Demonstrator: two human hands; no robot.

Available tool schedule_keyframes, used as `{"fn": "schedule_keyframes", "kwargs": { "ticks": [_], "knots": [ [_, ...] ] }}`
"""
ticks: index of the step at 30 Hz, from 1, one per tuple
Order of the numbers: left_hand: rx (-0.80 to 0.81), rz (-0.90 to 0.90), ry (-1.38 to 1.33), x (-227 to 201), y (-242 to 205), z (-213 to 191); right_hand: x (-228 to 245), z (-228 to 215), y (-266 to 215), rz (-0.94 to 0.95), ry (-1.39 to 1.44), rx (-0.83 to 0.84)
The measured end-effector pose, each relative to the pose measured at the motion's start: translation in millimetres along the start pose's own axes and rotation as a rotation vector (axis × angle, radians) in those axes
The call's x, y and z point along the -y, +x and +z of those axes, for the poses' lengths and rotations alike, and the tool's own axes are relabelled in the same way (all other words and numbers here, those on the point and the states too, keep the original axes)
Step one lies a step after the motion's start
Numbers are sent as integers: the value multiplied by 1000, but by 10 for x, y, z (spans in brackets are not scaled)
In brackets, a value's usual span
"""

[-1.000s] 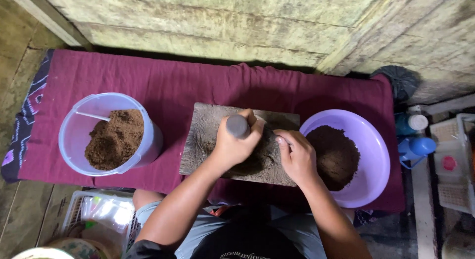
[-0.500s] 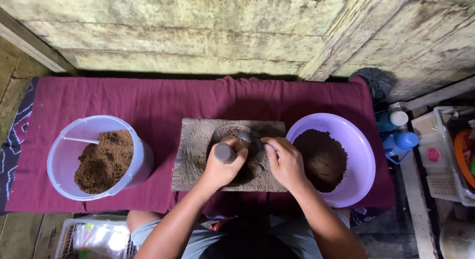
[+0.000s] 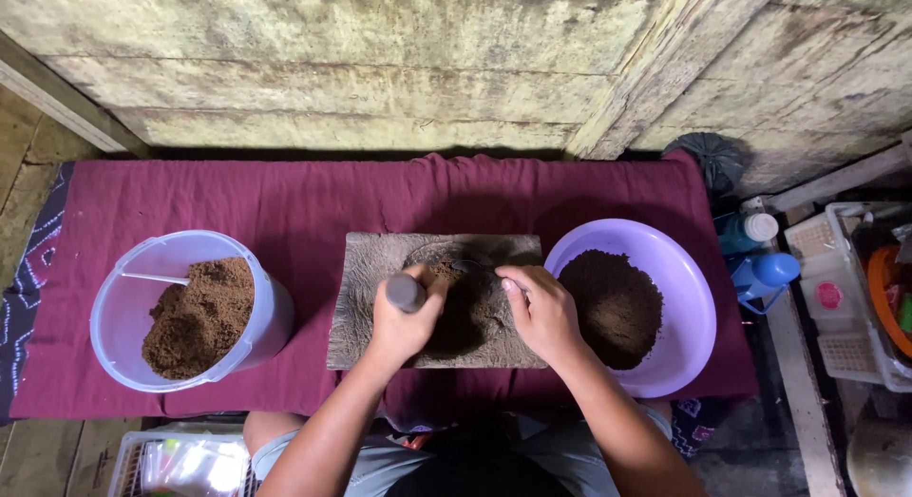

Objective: Grinding a brown powder using a traditional stone mortar and pestle and transferring it between containers with a spoon.

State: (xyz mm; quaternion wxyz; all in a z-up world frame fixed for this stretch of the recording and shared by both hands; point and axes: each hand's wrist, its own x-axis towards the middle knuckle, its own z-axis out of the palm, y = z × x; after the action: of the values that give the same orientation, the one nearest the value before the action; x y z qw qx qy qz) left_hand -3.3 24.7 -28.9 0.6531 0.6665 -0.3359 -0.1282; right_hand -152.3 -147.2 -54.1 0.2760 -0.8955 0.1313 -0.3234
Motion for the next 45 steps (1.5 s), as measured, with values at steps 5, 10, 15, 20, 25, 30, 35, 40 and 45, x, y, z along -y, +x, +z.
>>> {"fn": "schedule_keyframes", "kwargs": {
  "ticks": [5,10,15,20,25,30,35,40,45],
  "knots": [
    [-55,29,-46,-216,44,16,13,-20,27,-2,-8,3],
    [-42,131,-138,-497,76,29,31,-24,42,-9,1,2],
    [-5,3,-67,27,184,192,66,-48,54,-13,-5,-8],
    [40,125,-71,-461,185,121,59,-47,32,1,17,-2],
    [27,167,-145,-272,255,239,117,-55,74,-22,51,-14],
    [-51,113,-150,-306,243,178,76,-32,24,-61,84,-43],
    [-31,187,-213,-818,123,0,86,-39,64,-89,131,-47],
    [-29,151,-60,43,99,251,101,-27,34,-95,106,-52],
    [-81,68,-118,-433,152,180,108,-48,4,-66,98,-34]
  ]
}}
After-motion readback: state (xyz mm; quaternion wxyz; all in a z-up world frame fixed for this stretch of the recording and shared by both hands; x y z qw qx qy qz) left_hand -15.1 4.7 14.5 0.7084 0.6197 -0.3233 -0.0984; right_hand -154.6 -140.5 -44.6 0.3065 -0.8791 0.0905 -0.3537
